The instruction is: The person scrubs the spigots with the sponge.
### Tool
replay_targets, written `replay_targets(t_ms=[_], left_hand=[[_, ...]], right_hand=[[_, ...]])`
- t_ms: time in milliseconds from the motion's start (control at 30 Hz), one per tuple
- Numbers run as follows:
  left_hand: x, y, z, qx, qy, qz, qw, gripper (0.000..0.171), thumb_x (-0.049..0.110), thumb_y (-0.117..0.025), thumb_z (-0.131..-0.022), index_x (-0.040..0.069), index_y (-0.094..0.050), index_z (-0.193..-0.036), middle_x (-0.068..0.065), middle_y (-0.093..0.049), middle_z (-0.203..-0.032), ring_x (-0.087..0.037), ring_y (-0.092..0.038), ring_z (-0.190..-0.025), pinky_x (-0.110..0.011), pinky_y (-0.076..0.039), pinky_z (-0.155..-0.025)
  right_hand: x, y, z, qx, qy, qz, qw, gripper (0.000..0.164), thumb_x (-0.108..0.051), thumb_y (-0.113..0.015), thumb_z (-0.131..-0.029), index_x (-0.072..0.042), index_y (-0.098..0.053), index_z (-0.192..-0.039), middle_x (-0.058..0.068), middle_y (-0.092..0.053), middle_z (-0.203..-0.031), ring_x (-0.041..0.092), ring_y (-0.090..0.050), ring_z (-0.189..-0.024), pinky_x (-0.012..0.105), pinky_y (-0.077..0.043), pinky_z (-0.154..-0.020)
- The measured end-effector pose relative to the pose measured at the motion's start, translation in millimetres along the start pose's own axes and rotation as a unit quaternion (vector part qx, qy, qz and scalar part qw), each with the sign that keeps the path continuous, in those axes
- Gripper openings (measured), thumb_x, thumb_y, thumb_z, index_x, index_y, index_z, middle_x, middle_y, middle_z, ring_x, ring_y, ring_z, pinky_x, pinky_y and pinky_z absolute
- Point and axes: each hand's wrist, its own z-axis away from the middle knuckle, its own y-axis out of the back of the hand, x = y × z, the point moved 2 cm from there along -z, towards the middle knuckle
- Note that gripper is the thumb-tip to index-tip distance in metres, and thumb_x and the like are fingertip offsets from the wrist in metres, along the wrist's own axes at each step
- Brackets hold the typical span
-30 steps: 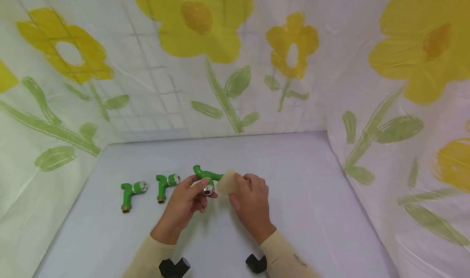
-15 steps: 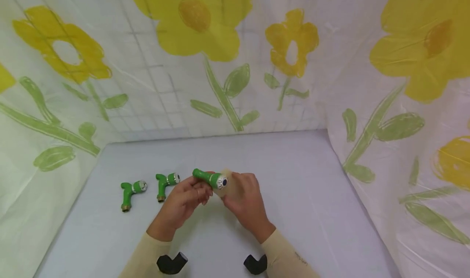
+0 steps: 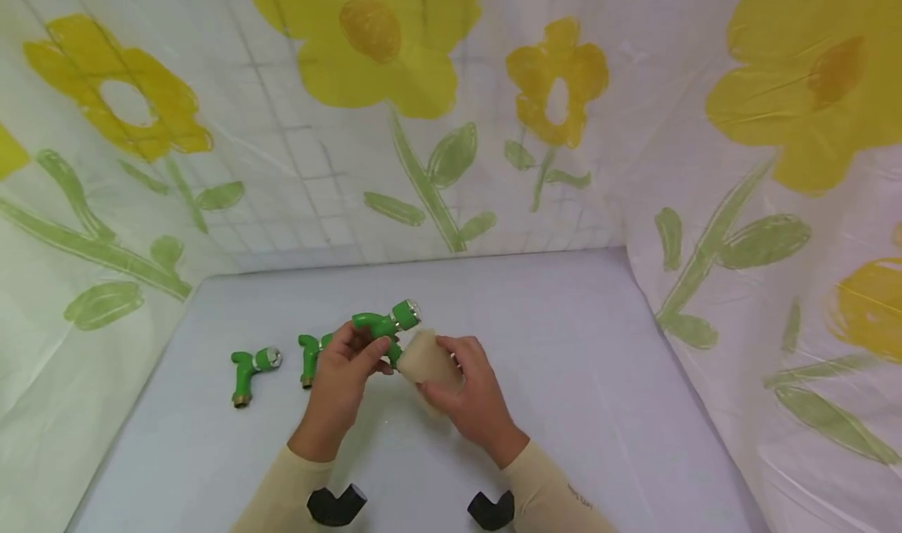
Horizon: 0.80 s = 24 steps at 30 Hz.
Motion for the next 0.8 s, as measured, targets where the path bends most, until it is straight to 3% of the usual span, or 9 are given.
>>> replay_targets(t_ms=[133, 267, 367, 467, 600, 667, 800], left_hand=[[-2.3, -2.3, 1.3, 0.012, 0.005, 0.016, 0.9998, 0.024, 0.009, -0.078, -0.104, 0.003, -0.069, -0.125, -0.018, -0.067, -0.106, -0.024, -0.071, -0.088, -0.033, -0.063, -0.067], [-3.7, -6.8, 3.6, 0.015, -0.019, -0.006, 0.9997, 0.022, 0.011, -0.080, -0.102, 0.003, -0.071, -0.121, -0.017, -0.070, -0.104, -0.025, -0.071, -0.087, -0.034, -0.063, -0.067], [-7.3, -11.3, 7.4, 0.012, -0.036, -0.059, 0.9975, 0.019, 0.007, -0.084, -0.099, 0.006, -0.074, -0.115, -0.012, -0.071, -0.100, -0.025, -0.070, -0.085, -0.033, -0.063, -0.068], [-12.0, -15.2, 13.0, -0.021, -0.072, -0.123, 0.9896, 0.019, 0.006, -0.086, -0.096, 0.012, -0.076, -0.110, -0.002, -0.074, -0.097, -0.022, -0.071, -0.085, -0.032, -0.063, -0.069], [-12.3, -14.7, 15.9, -0.054, -0.120, -0.169, 0.9768, 0.017, 0.009, -0.087, -0.096, 0.014, -0.077, -0.110, 0.004, -0.076, -0.097, -0.019, -0.073, -0.084, -0.033, -0.063, -0.071], [-9.2, -11.8, 14.0, -0.032, -0.102, -0.164, 0.9807, 0.017, 0.009, -0.086, -0.097, 0.010, -0.076, -0.110, 0.001, -0.075, -0.098, -0.019, -0.073, -0.085, -0.033, -0.063, -0.072], [-3.2, -6.5, 7.9, 0.022, -0.010, -0.065, 0.9976, 0.018, 0.009, -0.082, -0.100, 0.001, -0.072, -0.113, -0.010, -0.074, -0.098, -0.022, -0.074, -0.085, -0.035, -0.065, -0.074]], right_hand=[[0, -7, 4, 0.034, 0.042, 0.007, 0.999, 0.066, -0.007, -0.089, -0.088, -0.007, -0.060, -0.147, 0.003, -0.060, -0.129, 0.021, -0.058, -0.114, 0.038, -0.057, -0.089], [-4, -12, 7, 0.092, 0.078, 0.022, 0.992, 0.067, -0.006, -0.086, -0.088, -0.006, -0.058, -0.149, 0.007, -0.060, -0.131, 0.025, -0.058, -0.114, 0.040, -0.057, -0.089], [-9, -11, 5, 0.141, 0.078, 0.029, 0.987, 0.066, -0.007, -0.085, -0.090, -0.004, -0.057, -0.149, 0.010, -0.059, -0.131, 0.025, -0.058, -0.114, 0.040, -0.056, -0.090], [-17, -3, -4, 0.172, 0.070, 0.029, 0.982, 0.065, -0.008, -0.085, -0.091, -0.001, -0.057, -0.150, 0.013, -0.058, -0.130, 0.025, -0.056, -0.114, 0.036, -0.052, -0.092], [-22, 8, -14, 0.159, 0.059, 0.052, 0.984, 0.066, -0.013, -0.087, -0.092, -0.001, -0.058, -0.150, 0.015, -0.057, -0.130, 0.028, -0.054, -0.116, 0.040, -0.050, -0.092], [-20, 7, -13, 0.132, 0.055, 0.077, 0.987, 0.066, -0.015, -0.087, -0.092, -0.001, -0.058, -0.149, 0.015, -0.057, -0.131, 0.028, -0.055, -0.117, 0.046, -0.052, -0.091], [-11, -1, -5, 0.090, 0.063, 0.123, 0.986, 0.066, -0.011, -0.088, -0.088, 0.001, -0.056, -0.144, 0.013, -0.057, -0.128, 0.026, -0.056, -0.116, 0.048, -0.056, -0.089]])
